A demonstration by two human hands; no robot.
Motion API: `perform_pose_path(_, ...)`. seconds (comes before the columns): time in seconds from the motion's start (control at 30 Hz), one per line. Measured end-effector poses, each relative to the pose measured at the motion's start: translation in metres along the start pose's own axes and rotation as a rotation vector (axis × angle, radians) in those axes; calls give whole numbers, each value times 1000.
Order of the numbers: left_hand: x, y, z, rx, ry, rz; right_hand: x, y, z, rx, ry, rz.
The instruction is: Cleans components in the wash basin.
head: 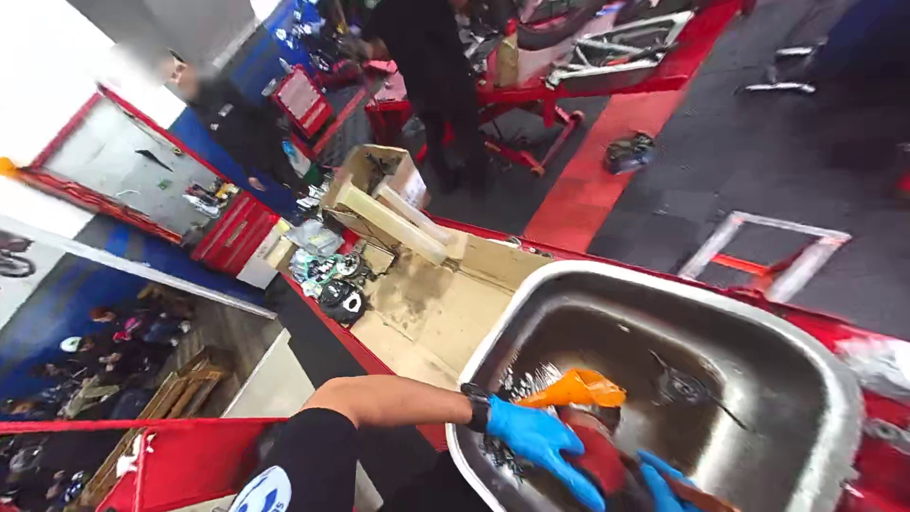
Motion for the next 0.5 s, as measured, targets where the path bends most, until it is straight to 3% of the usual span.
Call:
perform_pose_path(0.07, 5, 7, -8, 169, 150, -343, -10, -7, -23, 173, 166, 181)
perform_pose_path(0.13, -4, 7, -5, 231, 346, -726, -16, -21, -50, 218, 303, 210)
perform_pose_path(0.23, -13, 4, 9, 323, 585, -1083, -39, -44, -69, 287, 354, 323)
perform_pose_path(0.33, -20, 20, 21, 504, 693, -1350, -45, -43, -79, 341, 372, 375)
perform_pose_path(0.4, -28, 36, 26, 501, 721, -1316, -34, -30, -78, 322, 452, 353)
perform_pose_path(0.5, -41, 51, 24, 449, 719, -943, -30, -41, -79, 317, 426, 439)
Point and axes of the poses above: each hand's wrist, its own z-axis towards the middle knuckle, its own x-axis out of the back of the hand, y = z × x, the point moved 3 cm from there along z, towards the middle knuckle, and after that the axes turned 15 degrees about z, right-handed, at the moved point
